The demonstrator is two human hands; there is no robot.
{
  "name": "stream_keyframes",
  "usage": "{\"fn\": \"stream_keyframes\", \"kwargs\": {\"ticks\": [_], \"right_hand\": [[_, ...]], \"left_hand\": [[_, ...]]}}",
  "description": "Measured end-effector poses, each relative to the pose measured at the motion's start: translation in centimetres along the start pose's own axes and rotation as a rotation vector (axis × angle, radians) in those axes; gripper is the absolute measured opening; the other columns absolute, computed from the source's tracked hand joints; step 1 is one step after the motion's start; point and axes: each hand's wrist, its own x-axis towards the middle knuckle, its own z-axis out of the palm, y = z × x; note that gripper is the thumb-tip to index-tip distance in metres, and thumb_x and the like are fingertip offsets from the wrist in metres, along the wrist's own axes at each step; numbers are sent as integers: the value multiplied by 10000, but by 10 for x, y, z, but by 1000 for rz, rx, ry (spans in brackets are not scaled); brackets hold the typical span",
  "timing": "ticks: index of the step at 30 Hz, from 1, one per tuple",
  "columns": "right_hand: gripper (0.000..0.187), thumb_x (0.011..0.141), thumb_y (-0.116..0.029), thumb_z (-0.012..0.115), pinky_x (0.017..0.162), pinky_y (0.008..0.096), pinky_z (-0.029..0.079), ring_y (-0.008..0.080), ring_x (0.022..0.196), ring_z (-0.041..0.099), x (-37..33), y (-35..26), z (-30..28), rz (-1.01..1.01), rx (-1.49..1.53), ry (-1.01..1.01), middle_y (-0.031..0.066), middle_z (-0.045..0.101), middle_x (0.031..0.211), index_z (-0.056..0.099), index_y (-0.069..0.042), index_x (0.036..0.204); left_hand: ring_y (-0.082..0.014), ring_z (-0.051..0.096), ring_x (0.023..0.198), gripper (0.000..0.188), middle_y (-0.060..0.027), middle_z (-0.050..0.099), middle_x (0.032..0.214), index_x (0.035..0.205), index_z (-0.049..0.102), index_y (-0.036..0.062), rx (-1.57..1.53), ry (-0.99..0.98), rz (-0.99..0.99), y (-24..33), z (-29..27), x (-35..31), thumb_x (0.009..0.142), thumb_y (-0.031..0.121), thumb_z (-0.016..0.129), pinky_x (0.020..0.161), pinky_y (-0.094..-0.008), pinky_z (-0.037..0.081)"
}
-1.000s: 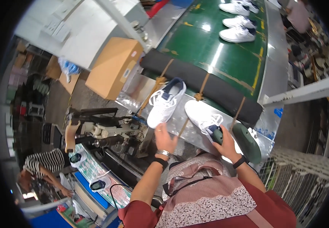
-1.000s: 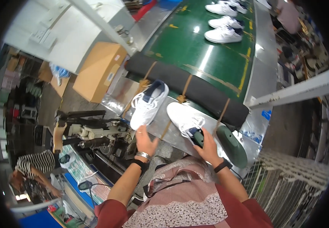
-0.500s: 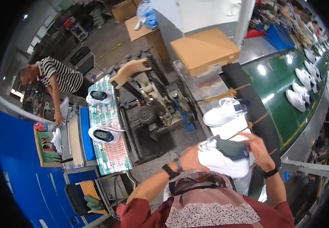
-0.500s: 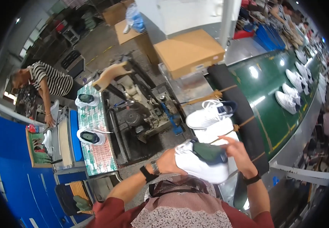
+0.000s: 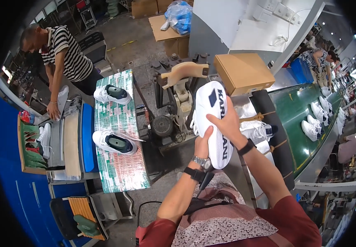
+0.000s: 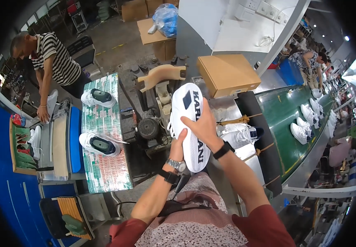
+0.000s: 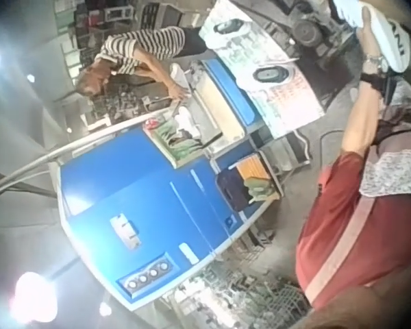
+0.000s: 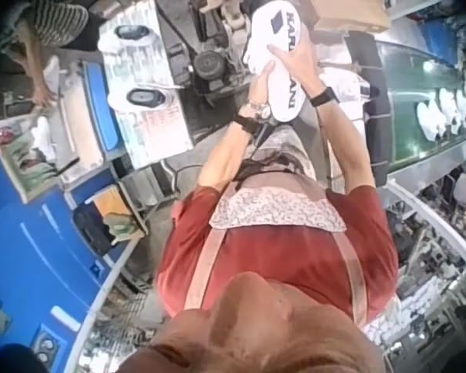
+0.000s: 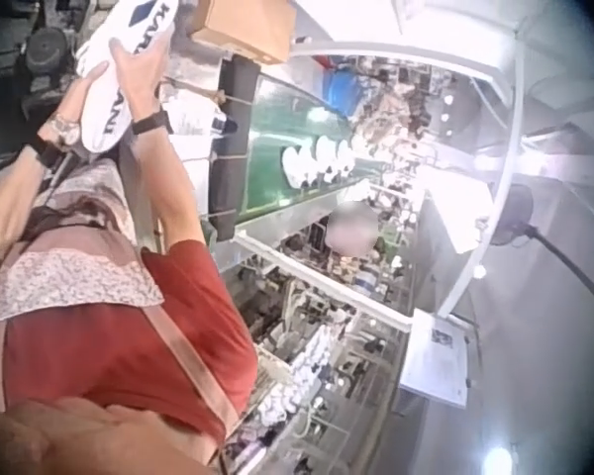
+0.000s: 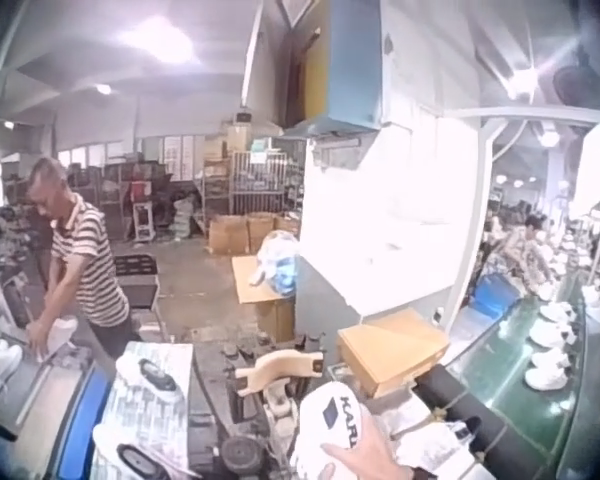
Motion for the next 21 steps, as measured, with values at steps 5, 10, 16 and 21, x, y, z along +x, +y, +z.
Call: {"fn": "stream_keyframes", "kwargs": {"ticks": [5, 10, 16, 21], "right_hand": [[862, 728, -396, 839, 892, 530, 550, 504, 1032, 666, 21, -27, -2, -67, -254, -175, 355, 627, 1153, 419, 88, 1305], [909, 719, -429, 810, 793, 544, 587, 504, 885, 697, 60, -58, 16, -39, -582, -366, 343, 634, 1108, 387, 130, 1298], [1058, 719, -430, 823, 807, 540, 562, 491, 907, 681, 16, -44, 3, -64, -436, -224, 320, 628, 1129, 303, 96, 1476], [1010, 717, -431, 823, 794, 538, 564, 483, 917, 680, 13, -40, -1, -22, -392, -237, 305, 630, 1121, 323, 51, 1451]], "left_hand": [[-286, 675, 1154, 667, -154, 663, 1339, 1466, 503, -9, -349, -142, -155, -1, 0, 8, 1047, 507, 552, 1006, -396, 541], [-310, 660, 1206, 752, -146, 658, 1353, 1488, 501, 46, -601, -300, -199, 24, 9, 15, 1040, 647, 438, 1074, -449, 516], [-322, 631, 1260, 807, -162, 599, 1443, 1539, 437, 40, -532, -159, -215, -15, 4, -16, 1041, 675, 417, 1068, -455, 525], [-314, 642, 1228, 812, -126, 631, 1408, 1531, 463, 61, -644, -209, -183, -27, 12, -9, 1021, 692, 423, 1076, -445, 509]]}}
